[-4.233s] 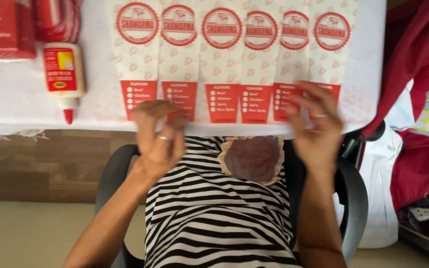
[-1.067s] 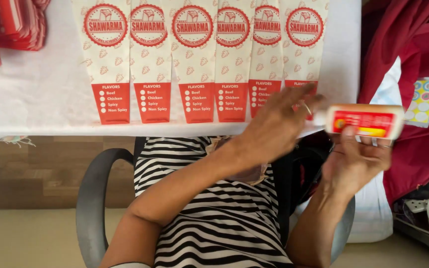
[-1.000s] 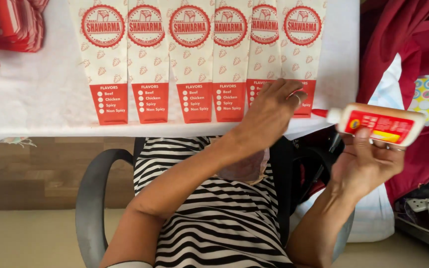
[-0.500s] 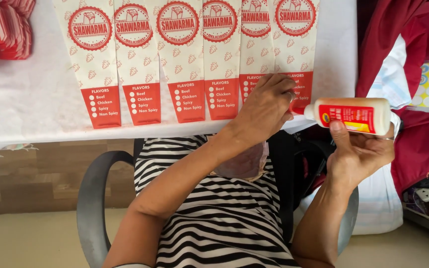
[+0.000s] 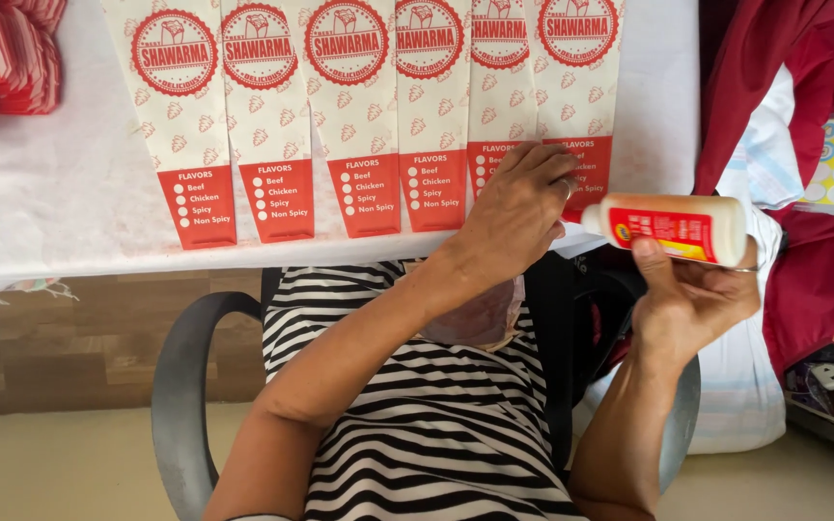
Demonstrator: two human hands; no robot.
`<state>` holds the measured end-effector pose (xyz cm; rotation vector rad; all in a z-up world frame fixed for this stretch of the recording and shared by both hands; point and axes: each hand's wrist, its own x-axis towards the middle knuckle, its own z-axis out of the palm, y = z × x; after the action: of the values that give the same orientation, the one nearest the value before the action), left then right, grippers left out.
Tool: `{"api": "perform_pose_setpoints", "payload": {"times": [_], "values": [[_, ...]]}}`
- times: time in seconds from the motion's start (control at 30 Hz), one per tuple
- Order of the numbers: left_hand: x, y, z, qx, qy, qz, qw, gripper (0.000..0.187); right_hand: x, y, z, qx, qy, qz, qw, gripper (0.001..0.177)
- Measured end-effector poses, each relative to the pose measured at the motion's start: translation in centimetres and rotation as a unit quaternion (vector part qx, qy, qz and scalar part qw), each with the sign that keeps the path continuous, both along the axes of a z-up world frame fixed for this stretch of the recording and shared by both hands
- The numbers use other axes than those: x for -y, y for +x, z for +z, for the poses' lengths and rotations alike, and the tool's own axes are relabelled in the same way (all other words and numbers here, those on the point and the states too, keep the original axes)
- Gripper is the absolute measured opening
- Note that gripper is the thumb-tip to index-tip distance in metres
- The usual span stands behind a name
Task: The person organizes several stacks of shawarma paper wrappers, applying adhesive from a glue bottle to the edges and pressing them together to form completed sleeves, before gathering and folding a final stack of the sleeves.
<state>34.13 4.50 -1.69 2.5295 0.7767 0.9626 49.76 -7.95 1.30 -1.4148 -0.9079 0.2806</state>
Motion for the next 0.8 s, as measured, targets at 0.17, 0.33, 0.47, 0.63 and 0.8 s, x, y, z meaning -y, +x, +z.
{"api": "perform_pose_setpoints", "payload": {"times": [0.17, 0.33, 0.47, 0.63, 0.8], "values": [[0.1, 0.0, -0.1, 0.0, -0.012, 0.001, 1.0, 0.057, 0.6, 1.9, 0.5, 0.022, 0.032, -0.015, 0.999, 0.043], [0.0, 0.1, -0.2, 0.016, -0.014, -0.006, 1.0, 0.051, -0.1, 0.5, -0.1, 0.0, 0.042, -0.02, 0.999, 0.042], [0.0, 0.2, -0.1, 0.0, -0.017, 0.001, 1.0, 0.054, -0.2, 0.1, 0.2, -0.019, 0.015, 0.0, 1.0, 0.038], [0.1, 0.4, -0.1, 0.013, -0.022, 0.004, 1.0, 0.044, 0.7, 3.1, -0.1, 0.007, 0.046, -0.026, 0.999, 0.042], [0.1, 1.0, -0.5, 0.053, -0.035, 0.026, 0.998, 0.017, 0.9, 2.9, 0.1, -0.005, 0.085, -0.012, 0.996, 0.042]]}}
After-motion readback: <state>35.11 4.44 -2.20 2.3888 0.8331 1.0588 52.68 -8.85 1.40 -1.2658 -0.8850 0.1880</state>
